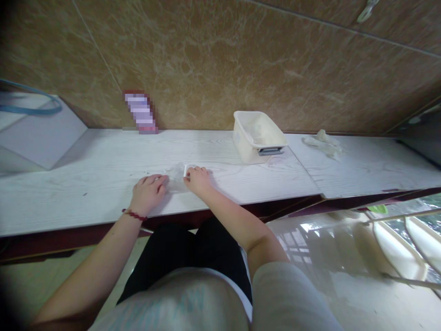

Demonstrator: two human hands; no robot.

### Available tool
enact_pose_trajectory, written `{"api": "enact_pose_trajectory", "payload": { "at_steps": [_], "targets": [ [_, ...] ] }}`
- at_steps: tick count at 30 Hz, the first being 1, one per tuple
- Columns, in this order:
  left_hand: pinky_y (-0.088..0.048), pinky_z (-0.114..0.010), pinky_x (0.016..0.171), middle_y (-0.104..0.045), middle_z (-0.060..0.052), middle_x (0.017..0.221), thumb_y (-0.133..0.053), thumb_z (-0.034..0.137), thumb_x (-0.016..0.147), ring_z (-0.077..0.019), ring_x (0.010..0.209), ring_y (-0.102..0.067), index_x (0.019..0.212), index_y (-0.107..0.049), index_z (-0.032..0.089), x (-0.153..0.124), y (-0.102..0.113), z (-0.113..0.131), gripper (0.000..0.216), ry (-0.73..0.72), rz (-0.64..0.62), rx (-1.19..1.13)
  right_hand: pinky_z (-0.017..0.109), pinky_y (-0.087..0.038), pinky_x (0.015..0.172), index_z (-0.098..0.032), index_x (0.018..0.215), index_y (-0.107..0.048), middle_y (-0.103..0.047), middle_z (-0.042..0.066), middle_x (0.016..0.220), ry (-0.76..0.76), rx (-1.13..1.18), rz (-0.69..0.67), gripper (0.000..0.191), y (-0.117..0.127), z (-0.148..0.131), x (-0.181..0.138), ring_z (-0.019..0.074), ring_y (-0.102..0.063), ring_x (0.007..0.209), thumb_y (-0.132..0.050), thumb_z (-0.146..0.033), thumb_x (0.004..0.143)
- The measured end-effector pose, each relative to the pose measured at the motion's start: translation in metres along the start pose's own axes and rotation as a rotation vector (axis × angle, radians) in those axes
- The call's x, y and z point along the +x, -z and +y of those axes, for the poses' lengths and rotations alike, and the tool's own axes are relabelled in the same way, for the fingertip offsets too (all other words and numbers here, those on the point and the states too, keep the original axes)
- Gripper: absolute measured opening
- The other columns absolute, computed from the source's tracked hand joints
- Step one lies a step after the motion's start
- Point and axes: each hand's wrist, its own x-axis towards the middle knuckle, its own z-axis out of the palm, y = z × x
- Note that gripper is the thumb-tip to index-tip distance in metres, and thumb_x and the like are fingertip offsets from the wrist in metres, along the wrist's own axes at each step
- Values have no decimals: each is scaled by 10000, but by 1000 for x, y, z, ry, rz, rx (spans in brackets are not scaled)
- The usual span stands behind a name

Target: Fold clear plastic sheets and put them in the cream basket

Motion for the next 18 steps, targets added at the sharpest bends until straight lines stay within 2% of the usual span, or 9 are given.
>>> {"api": "enact_pose_trajectory", "payload": {
  "at_steps": [7, 9, 14, 18],
  "targets": [
    [-373, -457, 849, -554, -51, 1174, -377, 283, 787, -297, 1042, -445, 1128, -565, 249, 1, 0, -3, 391, 8, -2, -21, 368, -352, 863, -185, 1112, -477, -543, 98, 1064, -36, -5, 93, 393, 5, -5, -6, 228, -445, 1003, -537, -381, 777],
    [-361, -440, 881, -555, -45, 1177, -384, 279, 785, -278, 1051, -454, 1138, -556, 247, 0, -1, -6, 393, -2, 3, -41, 362, -346, 875, -179, 1119, -484, -540, 96, 1079, 10, 8, 100, 377, 6, -6, -7, 221, -434, 1025, -503, -380, 801],
    [-343, -402, 935, -571, -42, 1165, -388, 280, 786, -232, 1076, -474, 1120, -554, 220, 1, -3, -15, 378, -47, 3, -119, 369, -329, 908, -189, 1126, -513, -545, 91, 1127, 142, 27, 21, 347, 2, -9, -10, 209, -412, 1092, -431, -372, 843],
    [-354, -382, 949, -578, -69, 1147, -364, 276, 789, -218, 1074, -488, 1104, -555, 173, 0, -2, -24, 383, -119, 9, -187, 389, -295, 963, -181, 1168, -499, -460, 91, 1272, 191, 6, 49, 404, 2, -15, -23, 226, -350, 1186, -440, -400, 833]
  ]
}}
